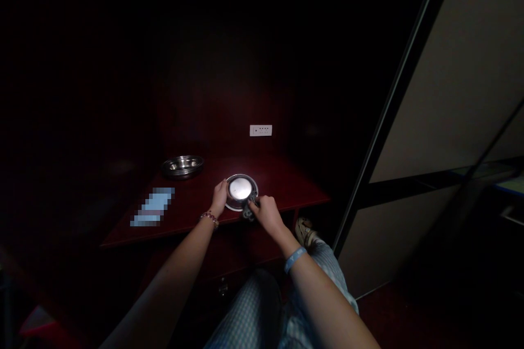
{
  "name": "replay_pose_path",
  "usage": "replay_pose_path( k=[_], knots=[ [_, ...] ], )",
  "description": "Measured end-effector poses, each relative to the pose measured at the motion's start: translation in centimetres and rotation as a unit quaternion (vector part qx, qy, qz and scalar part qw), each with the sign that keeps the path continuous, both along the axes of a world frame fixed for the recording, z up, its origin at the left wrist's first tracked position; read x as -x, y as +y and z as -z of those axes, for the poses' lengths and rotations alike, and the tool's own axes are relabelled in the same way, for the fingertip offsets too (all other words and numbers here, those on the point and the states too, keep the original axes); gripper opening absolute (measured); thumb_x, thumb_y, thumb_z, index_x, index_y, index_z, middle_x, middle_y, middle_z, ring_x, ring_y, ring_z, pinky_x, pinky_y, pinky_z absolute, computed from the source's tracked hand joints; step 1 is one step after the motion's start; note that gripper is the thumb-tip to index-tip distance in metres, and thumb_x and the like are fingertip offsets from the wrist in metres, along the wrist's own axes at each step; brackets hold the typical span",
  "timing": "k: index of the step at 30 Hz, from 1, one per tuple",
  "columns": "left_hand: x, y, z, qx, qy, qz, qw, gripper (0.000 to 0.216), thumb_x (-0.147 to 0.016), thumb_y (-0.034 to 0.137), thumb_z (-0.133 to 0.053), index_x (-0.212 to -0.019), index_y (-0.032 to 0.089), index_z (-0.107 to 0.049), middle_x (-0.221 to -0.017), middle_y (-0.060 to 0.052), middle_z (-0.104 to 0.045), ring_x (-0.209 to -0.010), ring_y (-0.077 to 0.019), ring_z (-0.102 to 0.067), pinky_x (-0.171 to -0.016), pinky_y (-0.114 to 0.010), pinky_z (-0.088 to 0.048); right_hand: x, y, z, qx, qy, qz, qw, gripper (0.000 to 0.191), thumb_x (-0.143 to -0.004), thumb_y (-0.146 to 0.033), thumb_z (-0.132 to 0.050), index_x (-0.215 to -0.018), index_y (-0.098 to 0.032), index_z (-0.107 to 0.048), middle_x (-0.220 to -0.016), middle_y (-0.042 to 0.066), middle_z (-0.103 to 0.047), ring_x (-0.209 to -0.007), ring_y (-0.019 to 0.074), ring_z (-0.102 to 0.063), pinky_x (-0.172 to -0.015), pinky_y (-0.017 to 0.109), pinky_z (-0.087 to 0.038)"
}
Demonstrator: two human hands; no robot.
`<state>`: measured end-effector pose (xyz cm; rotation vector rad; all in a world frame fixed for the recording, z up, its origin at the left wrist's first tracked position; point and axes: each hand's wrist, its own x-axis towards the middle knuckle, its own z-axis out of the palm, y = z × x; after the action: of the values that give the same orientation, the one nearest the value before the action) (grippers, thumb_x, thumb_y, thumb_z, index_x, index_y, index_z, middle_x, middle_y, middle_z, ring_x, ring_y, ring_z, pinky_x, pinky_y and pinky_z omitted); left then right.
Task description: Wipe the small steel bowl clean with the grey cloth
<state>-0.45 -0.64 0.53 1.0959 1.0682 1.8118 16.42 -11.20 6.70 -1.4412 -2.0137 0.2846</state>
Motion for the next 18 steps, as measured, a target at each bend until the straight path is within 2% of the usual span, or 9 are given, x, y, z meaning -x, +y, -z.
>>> replay_pose_path(
  k=[5,7,10,13,16,18],
  knots=[
    [0.0,-0.1,0.1,0.001,0.032,0.015,0.999,0.036,-0.074,0.050,-0.057,-0.060,0.017,-0.055,-0.049,0.004,-0.048,-0.047,-0.0104,-0.044,-0.050,-0.023,-0.037,-0.1,0.0,-0.2,0.048,0.130,-0.169,0.976,0.033,-0.084,-0.035,-0.053,-0.066,-0.011,-0.068,-0.057,-0.002,-0.057,-0.054,0.0088,-0.050,-0.051,0.017,-0.034],
    [-0.1,-0.2,0.0,0.002,0.036,0.029,0.999,0.036,-0.075,0.050,-0.057,-0.060,0.017,-0.055,-0.048,0.004,-0.049,-0.047,-0.0107,-0.045,-0.052,-0.024,-0.038,-0.2,0.2,-0.5,0.048,0.174,-0.183,0.966,0.038,-0.084,-0.042,-0.052,-0.069,-0.011,-0.069,-0.059,-0.002,-0.059,-0.056,0.0099,-0.051,-0.052,0.018,-0.036],
    [-0.2,-0.2,-0.1,0.002,0.028,0.039,0.999,0.036,-0.074,0.050,-0.057,-0.065,0.015,-0.059,-0.056,0.000,-0.057,-0.054,-0.0125,-0.051,-0.057,-0.025,-0.041,-0.8,0.8,-1.2,0.001,0.233,-0.128,0.964,0.041,-0.084,-0.046,-0.050,-0.082,-0.011,-0.071,-0.070,0.002,-0.066,-0.065,0.0142,-0.058,-0.058,0.021,-0.042],
    [-0.2,0.0,0.0,-0.010,0.025,0.039,0.999,0.037,-0.073,0.051,-0.058,-0.070,0.014,-0.062,-0.066,-0.003,-0.063,-0.062,-0.0140,-0.055,-0.063,-0.025,-0.043,-1.7,1.1,-1.9,-0.081,0.243,-0.046,0.966,0.033,-0.085,-0.036,-0.049,-0.098,-0.013,-0.070,-0.089,0.006,-0.070,-0.081,0.0182,-0.062,-0.071,0.025,-0.047],
    [-0.2,0.1,0.1,-0.021,0.026,0.031,0.999,0.037,-0.074,0.050,-0.058,-0.070,0.014,-0.062,-0.066,-0.002,-0.063,-0.063,-0.0137,-0.054,-0.063,-0.025,-0.042,-2.3,1.1,-2.2,-0.152,0.156,0.021,0.976,0.030,-0.085,-0.022,-0.047,-0.108,-0.017,-0.066,-0.106,0.007,-0.067,-0.094,0.0182,-0.061,-0.085,0.028,-0.045],
    [-0.2,0.1,0.1,-0.022,0.025,0.029,0.999,0.036,-0.074,0.050,-0.058,-0.070,0.014,-0.061,-0.065,-0.001,-0.062,-0.062,-0.0134,-0.054,-0.063,-0.024,-0.042,-2.4,1.0,-2.1,-0.157,0.079,0.055,0.983,0.033,-0.085,-0.019,-0.047,-0.114,-0.021,-0.063,-0.112,0.006,-0.064,-0.097,0.0176,-0.060,-0.087,0.028,-0.045]
  ],
)
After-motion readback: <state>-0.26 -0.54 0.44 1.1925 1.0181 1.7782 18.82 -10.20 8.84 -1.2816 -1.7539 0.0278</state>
